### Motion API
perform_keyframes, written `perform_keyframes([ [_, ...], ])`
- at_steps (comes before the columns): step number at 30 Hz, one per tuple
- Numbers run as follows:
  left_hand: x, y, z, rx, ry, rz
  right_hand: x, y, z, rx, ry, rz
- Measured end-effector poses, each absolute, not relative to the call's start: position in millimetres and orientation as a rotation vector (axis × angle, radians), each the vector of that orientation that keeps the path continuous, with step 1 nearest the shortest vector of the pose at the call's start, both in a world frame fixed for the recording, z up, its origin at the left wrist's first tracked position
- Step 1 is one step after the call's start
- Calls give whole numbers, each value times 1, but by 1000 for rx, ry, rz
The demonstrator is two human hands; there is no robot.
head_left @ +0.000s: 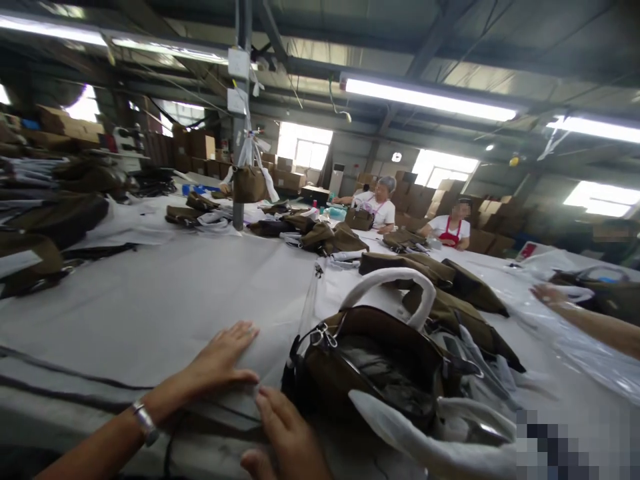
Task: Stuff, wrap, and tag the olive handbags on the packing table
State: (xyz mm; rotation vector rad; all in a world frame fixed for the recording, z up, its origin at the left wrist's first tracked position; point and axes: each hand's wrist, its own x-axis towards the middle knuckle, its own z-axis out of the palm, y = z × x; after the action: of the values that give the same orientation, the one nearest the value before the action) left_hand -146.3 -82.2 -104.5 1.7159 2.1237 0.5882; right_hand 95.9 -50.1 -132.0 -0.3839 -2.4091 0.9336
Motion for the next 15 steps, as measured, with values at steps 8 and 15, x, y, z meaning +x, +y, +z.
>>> perform_keyframes([
  [8,-161,-87,-131,1671,2108,627,50,-47,-146,-132,-2237,1028],
  [15,-181,-86,-116,1546,2076,923,25,-37,-134,-218,-1999,1278],
])
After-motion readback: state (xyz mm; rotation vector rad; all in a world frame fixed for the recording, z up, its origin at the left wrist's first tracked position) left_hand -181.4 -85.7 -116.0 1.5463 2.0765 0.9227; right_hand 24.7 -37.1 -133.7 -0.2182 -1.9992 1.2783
